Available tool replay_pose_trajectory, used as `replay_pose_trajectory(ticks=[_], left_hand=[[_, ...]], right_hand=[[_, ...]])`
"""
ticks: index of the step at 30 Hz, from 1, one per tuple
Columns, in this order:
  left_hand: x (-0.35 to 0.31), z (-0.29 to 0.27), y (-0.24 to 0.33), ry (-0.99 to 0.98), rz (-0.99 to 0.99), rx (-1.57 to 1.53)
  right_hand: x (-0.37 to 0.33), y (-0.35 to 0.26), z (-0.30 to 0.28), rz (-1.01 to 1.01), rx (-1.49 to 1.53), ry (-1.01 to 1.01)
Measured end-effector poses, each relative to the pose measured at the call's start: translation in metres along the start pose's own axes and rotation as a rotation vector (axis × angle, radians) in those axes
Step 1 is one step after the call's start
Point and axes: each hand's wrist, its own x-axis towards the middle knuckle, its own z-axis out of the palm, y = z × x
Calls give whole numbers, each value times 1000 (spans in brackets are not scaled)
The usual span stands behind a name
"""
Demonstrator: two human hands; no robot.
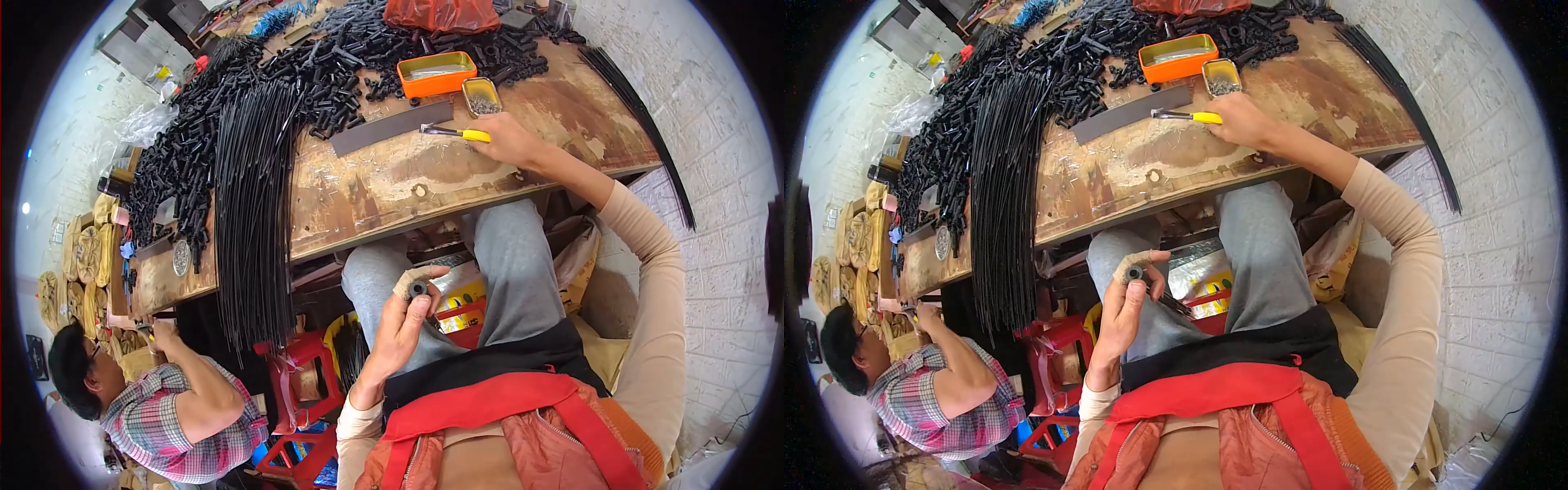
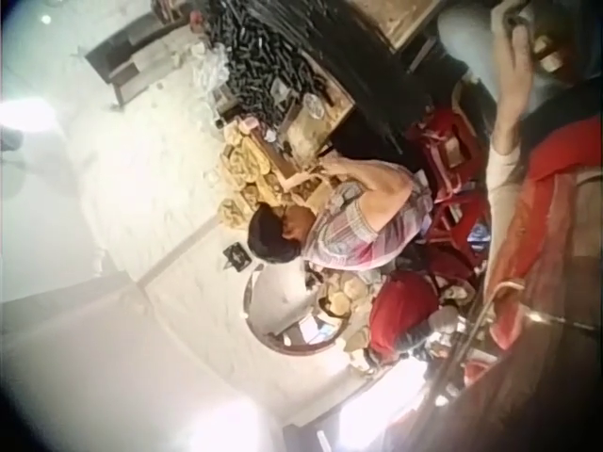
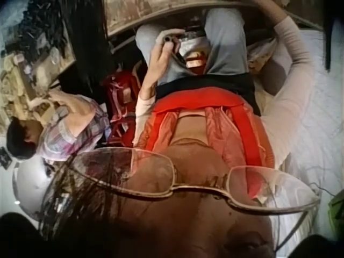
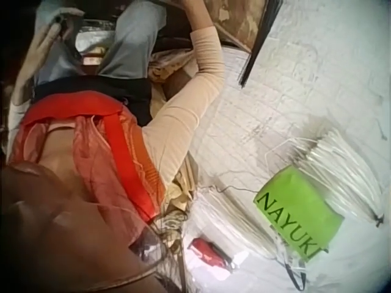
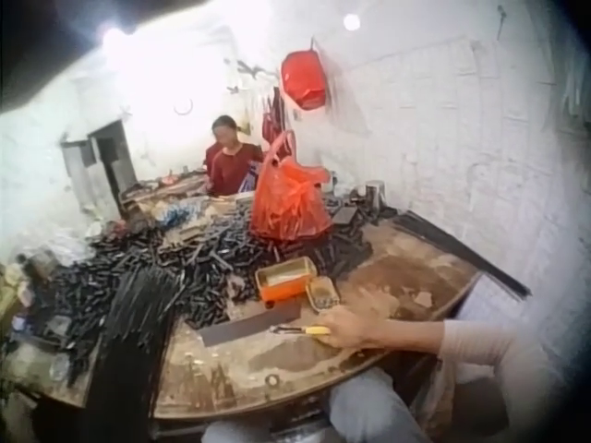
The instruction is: Assembling and securing bundles of black electrical wires using pliers.
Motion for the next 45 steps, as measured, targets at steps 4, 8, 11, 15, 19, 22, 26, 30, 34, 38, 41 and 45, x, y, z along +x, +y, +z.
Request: replay_pose_trajectory(ticks=[4, 8, 11, 15, 19, 22, 26, 30, 34, 38, 41, 45], left_hand=[[-8, 0, -3, 4, 0, -4], [-17, 6, 2, 16, 8, -19], [-27, 9, 7, 17, 16, -6], [-34, 14, 16, 54, 91, -22], [-42, 25, 17, 134, 176, -42], [-44, 38, 20, 111, 202, -42], [-39, 52, 24, 85, 127, -12], [-31, 63, 27, 116, 99, 3], [-25, 73, 28, 166, 157, 30], [-22, 78, 28, 125, 91, 45], [-18, 78, 20, 185, 82, 37], [-14, 74, 23, 268, 233, 70]], right_hand=[[7, -4, 3, 25, -120, -126], [12, -20, 11, 2, -338, -163], [21, -24, 5, 39, -365, -187], [30, -22, -20, 388, 37, -354], [9, -4, -26, 670, 501, -143], [-11, 10, -27, 692, 618, -65], [-22, 4, -29, 593, 425, -16], [-28, 5, -26, 526, 554, -18], [-32, 16, -17, 440, 545, 33], [-27, 13, -18, 420, 563, 88], [-26, 11, -23, 499, 667, 91], [-35, -3, -24, 465, 774, 113]])
